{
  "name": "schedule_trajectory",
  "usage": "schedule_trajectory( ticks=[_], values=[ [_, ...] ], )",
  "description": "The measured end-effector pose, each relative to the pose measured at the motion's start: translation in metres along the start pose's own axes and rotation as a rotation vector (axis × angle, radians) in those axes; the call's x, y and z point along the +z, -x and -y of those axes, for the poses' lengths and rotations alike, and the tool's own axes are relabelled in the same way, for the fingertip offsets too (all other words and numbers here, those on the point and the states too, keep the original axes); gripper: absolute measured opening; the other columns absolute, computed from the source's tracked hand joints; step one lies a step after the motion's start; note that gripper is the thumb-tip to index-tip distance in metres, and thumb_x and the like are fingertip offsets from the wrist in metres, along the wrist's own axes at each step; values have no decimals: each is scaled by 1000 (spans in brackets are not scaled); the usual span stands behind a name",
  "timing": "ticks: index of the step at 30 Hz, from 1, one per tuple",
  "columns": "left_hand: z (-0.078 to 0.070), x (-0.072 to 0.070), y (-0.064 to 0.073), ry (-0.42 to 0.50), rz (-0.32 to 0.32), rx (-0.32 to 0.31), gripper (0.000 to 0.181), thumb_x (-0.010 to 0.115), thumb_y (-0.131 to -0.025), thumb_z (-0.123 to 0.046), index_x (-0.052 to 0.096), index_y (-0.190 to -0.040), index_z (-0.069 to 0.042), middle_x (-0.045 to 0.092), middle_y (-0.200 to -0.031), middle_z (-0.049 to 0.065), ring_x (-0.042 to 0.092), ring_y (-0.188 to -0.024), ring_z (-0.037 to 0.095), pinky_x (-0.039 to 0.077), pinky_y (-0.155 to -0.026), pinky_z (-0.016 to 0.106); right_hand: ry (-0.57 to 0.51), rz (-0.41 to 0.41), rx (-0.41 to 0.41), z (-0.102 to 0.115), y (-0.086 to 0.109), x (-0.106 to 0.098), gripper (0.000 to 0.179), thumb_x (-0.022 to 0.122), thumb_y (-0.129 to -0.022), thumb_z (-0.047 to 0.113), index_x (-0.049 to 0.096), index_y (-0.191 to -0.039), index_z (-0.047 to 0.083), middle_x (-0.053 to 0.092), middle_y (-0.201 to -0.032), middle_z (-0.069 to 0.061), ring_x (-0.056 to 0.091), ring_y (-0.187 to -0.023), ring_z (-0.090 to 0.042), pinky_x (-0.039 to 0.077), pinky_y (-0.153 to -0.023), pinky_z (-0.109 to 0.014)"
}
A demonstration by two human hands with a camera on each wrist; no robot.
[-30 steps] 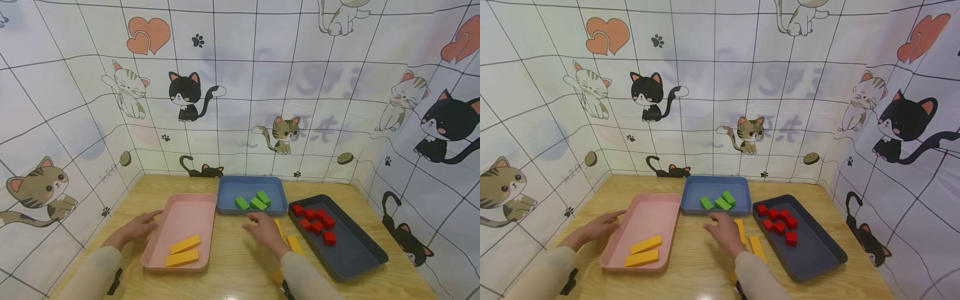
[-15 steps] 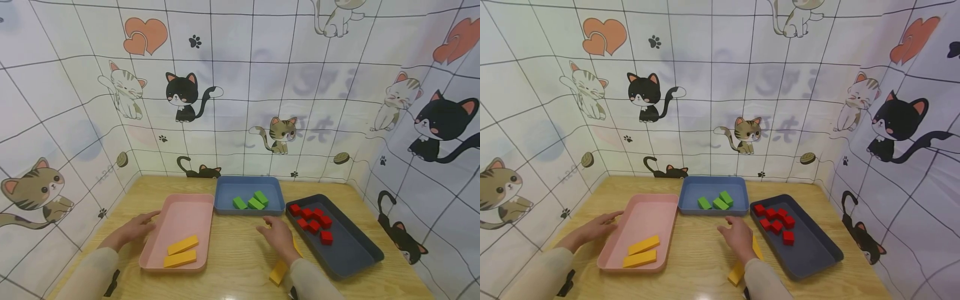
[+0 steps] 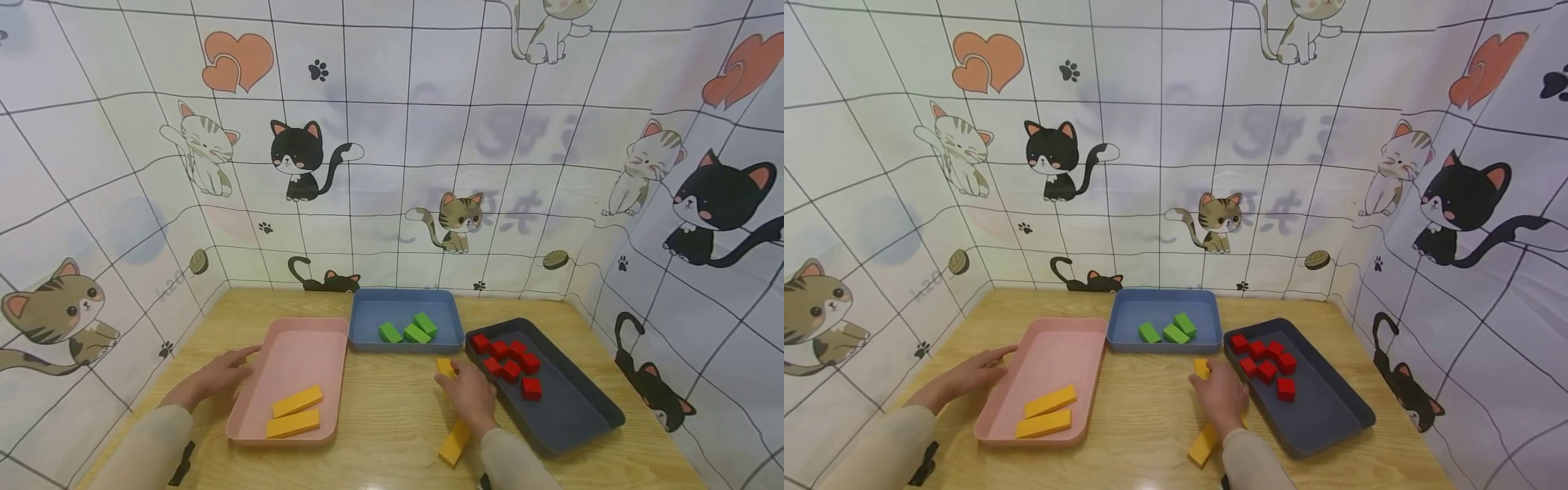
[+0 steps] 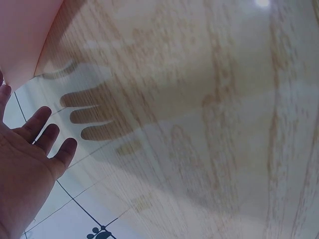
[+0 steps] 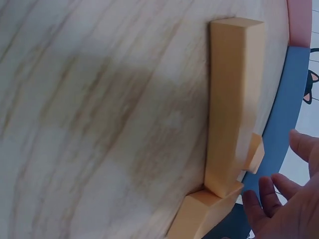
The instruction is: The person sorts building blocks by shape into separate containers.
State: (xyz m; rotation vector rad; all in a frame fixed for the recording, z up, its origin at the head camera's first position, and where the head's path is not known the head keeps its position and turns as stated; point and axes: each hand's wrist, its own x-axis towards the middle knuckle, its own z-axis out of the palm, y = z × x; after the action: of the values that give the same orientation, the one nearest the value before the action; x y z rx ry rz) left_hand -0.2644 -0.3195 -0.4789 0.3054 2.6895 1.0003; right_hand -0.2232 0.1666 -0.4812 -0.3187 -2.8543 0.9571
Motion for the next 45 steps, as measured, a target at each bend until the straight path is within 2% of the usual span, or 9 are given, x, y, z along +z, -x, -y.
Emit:
schedule_trajectory(
  ticks=[7,11,17,24,29,34,41,45],
  values=[
    [-2,-1,2,-4,-3,3,57,54,-102,-25,36,-151,-1,31,-149,38,31,-132,61,31,-100,72,72,26,34,-5,0,2,47,78,-82,33,69,-118,3,70,-110,-16,63,-98,-37,38,-83,-60],
    [-3,-1,2,-9,-8,-7,57,54,-102,-26,36,-151,-2,32,-149,37,31,-132,61,31,-101,72,125,31,27,-4,0,5,44,79,-82,30,70,-116,4,69,-113,-17,62,-102,-39,37,-89,-65],
    [-3,-1,1,-12,-8,7,57,54,-102,-24,37,-150,-1,33,-147,38,32,-131,61,31,-100,73,173,24,-74,-4,2,9,31,79,-80,20,75,-108,8,72,-106,-12,63,-101,-38,33,-93,-69],
    [-3,-1,1,2,-9,24,56,56,-101,-20,38,-150,0,32,-148,38,32,-131,61,32,-100,72,135,63,-193,-4,3,11,39,76,-78,10,73,-116,6,71,-113,-12,61,-111,-41,23,-100,-76],
    [-3,-1,1,0,-7,21,56,56,-101,-21,38,-150,0,32,-148,37,32,-131,61,32,-100,72,183,56,-158,-7,2,9,39,74,-79,15,72,-117,6,71,-109,-11,63,-107,-39,23,-100,-77],
    [-2,-1,1,-11,-11,19,56,55,-101,-21,38,-150,-1,32,-148,37,32,-132,61,31,-101,72,249,66,-155,-8,1,9,31,73,-76,20,75,-105,7,71,-97,-10,64,-93,-37,26,-97,-77],
    [0,-1,0,-20,-10,24,56,55,-102,-22,37,-150,-1,33,-148,37,32,-132,61,32,-100,72,254,82,-168,-8,2,10,37,75,-77,20,75,-112,9,70,-110,-14,60,-106,-43,20,-99,-79],
    [0,-1,0,-13,-11,28,56,55,-102,-22,38,-150,-1,33,-148,37,32,-132,60,31,-101,72,261,83,-169,-8,1,11,35,76,-77,20,75,-110,8,70,-105,-14,61,-103,-42,20,-99,-79]
  ],
)
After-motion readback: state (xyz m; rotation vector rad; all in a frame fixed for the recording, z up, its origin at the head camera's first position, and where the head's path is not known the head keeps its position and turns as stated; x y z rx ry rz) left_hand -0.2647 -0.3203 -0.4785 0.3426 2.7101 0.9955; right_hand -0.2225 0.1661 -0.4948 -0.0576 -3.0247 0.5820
